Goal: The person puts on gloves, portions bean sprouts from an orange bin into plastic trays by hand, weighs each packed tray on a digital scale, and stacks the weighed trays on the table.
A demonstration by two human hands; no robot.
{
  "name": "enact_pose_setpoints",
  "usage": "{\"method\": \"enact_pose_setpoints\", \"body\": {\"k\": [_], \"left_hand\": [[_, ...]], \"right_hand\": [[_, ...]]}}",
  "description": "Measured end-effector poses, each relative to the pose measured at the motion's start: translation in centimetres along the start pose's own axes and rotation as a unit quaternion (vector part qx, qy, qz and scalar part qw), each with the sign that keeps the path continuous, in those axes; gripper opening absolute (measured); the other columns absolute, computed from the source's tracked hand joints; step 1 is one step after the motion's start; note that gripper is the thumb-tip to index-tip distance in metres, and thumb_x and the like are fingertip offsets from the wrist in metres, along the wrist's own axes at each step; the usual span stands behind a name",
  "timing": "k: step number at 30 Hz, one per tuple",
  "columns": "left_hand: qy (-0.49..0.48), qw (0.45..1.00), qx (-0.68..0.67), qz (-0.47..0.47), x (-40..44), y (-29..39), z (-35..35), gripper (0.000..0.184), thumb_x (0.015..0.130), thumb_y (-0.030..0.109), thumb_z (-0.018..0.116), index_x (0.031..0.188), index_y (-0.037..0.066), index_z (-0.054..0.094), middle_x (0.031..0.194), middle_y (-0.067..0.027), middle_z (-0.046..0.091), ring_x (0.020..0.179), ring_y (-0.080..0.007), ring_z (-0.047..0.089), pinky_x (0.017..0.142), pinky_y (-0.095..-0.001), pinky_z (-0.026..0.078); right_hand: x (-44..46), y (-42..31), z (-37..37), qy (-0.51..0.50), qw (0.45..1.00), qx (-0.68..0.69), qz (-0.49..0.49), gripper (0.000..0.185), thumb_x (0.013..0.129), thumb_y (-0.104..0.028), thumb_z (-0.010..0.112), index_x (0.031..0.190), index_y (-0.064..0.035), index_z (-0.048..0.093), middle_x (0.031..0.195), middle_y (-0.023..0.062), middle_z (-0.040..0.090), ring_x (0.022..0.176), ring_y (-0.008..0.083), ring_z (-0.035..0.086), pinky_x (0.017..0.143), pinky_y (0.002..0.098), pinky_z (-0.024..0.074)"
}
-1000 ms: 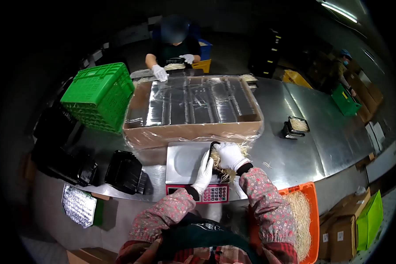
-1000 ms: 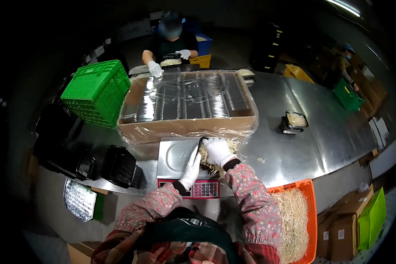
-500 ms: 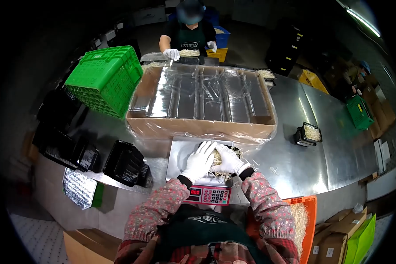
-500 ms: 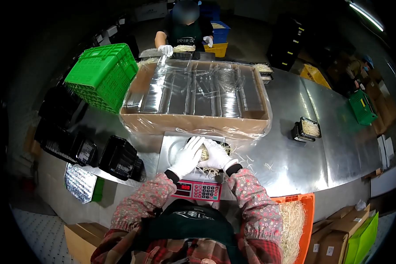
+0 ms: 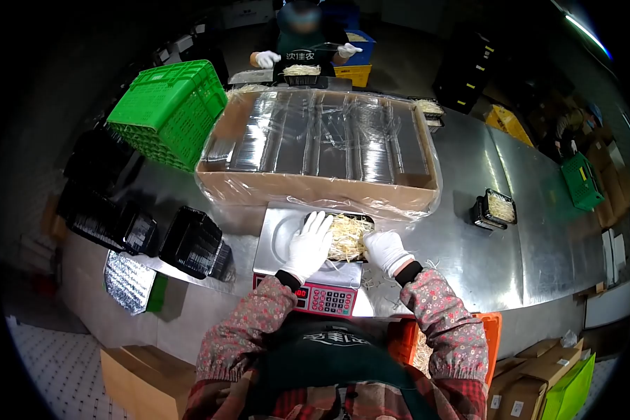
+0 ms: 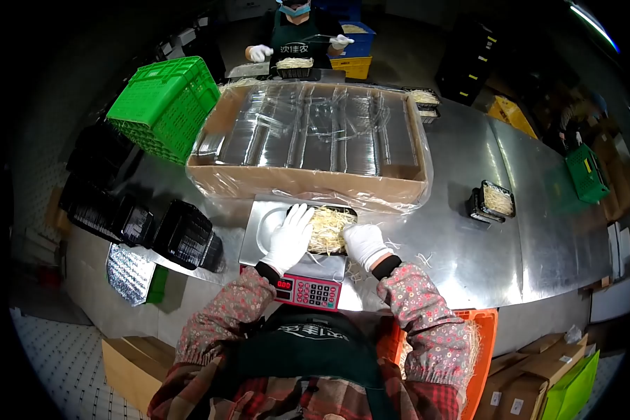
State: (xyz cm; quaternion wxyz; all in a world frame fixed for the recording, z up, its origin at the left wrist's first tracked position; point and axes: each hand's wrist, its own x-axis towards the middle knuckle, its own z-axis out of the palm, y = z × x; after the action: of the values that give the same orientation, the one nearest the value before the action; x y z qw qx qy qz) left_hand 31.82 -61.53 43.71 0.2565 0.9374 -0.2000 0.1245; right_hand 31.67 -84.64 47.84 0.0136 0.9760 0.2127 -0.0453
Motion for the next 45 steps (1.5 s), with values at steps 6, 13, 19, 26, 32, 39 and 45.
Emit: {"method": "enact_pose_setpoints", "body": {"k": [6,13,19,26,32,39,45], "left_hand": [[-0.001,1.000,0.023,0.015,-0.2,-0.4,0.1,0.046,0.100,0.027,0.052,0.143,0.008,0.054,0.147,-0.0173,0.052,0.137,-0.0342,0.047,0.105,-0.0472,0.044],[0.060,0.977,-0.200,-0.051,-0.8,-1.7,-5.7,0.051,0.100,0.012,0.053,0.146,-0.005,0.044,0.150,-0.0236,0.046,0.141,-0.0365,0.043,0.120,-0.0389,0.032],[0.099,0.871,-0.427,-0.221,-4.7,-10.0,-11.0,0.061,0.111,0.042,0.033,0.157,0.002,0.030,0.160,-0.0151,0.038,0.146,-0.0273,0.038,0.118,-0.0404,0.031],[0.038,0.952,-0.290,-0.094,-1.1,-5.8,-10.2,0.052,0.108,0.029,0.043,0.150,-0.002,0.040,0.153,-0.0191,0.045,0.139,-0.0292,0.046,0.114,-0.0381,0.036],[-0.087,0.994,-0.058,0.007,0.9,1.8,-1.3,0.085,0.091,0.051,0.062,0.148,-0.007,0.038,0.151,-0.0271,0.040,0.142,-0.0427,0.035,0.120,-0.0523,0.022],[-0.072,0.979,0.103,0.160,2.4,1.2,-2.8,0.077,0.088,0.057,0.063,0.142,0.003,0.050,0.125,-0.0158,0.058,0.114,-0.0314,0.054,0.104,-0.0469,0.039],[-0.109,0.973,0.128,0.157,3.2,1.8,-3.5,0.071,0.091,0.058,0.059,0.142,0.007,0.054,0.107,-0.0139,0.061,0.100,-0.0307,0.057,0.092,-0.0448,0.044]], "right_hand": [[-2.5,4.4,-2.9,0.054,0.983,0.175,0.007,0.020,0.083,-0.025,0.071,0.088,-0.0057,0.071,0.083,0.0204,0.069,0.082,0.0393,0.069,0.076,0.0469,0.0553],[-7.7,9.9,-4.1,0.094,0.892,0.415,0.153,0.033,0.085,-0.031,0.077,0.086,0.0011,0.072,0.074,0.0184,0.069,0.073,0.0366,0.068,0.069,0.0450,0.0517],[-9.1,11.4,3.9,-0.087,0.981,0.035,0.167,0.077,0.073,-0.047,0.087,0.133,-0.0058,0.062,0.113,0.0170,0.072,0.098,0.0326,0.071,0.087,0.0408,0.0553],[-0.6,0.9,-4.5,0.210,0.965,0.150,0.041,0.099,0.074,-0.053,0.082,0.151,-0.0082,0.042,0.157,0.0197,0.041,0.146,0.0373,0.036,0.118,0.0536,0.0280],[4.1,-3.8,-4.1,-0.033,0.999,0.024,0.013,0.119,0.060,-0.058,0.087,0.155,-0.0086,0.035,0.161,0.0241,0.029,0.149,0.0475,0.024,0.114,0.0637,0.0309],[-0.1,2.8,-1.6,-0.005,0.993,0.114,-0.021,0.046,0.075,-0.031,0.081,0.113,-0.0089,0.071,0.093,0.0189,0.072,0.090,0.0367,0.070,0.080,0.0454,0.0564],[-0.4,2.9,-0.1,0.079,0.982,0.171,0.009,0.019,0.082,-0.026,0.072,0.085,-0.0069,0.071,0.082,0.0188,0.070,0.084,0.0387,0.069,0.077,0.0476,0.0563]]}}
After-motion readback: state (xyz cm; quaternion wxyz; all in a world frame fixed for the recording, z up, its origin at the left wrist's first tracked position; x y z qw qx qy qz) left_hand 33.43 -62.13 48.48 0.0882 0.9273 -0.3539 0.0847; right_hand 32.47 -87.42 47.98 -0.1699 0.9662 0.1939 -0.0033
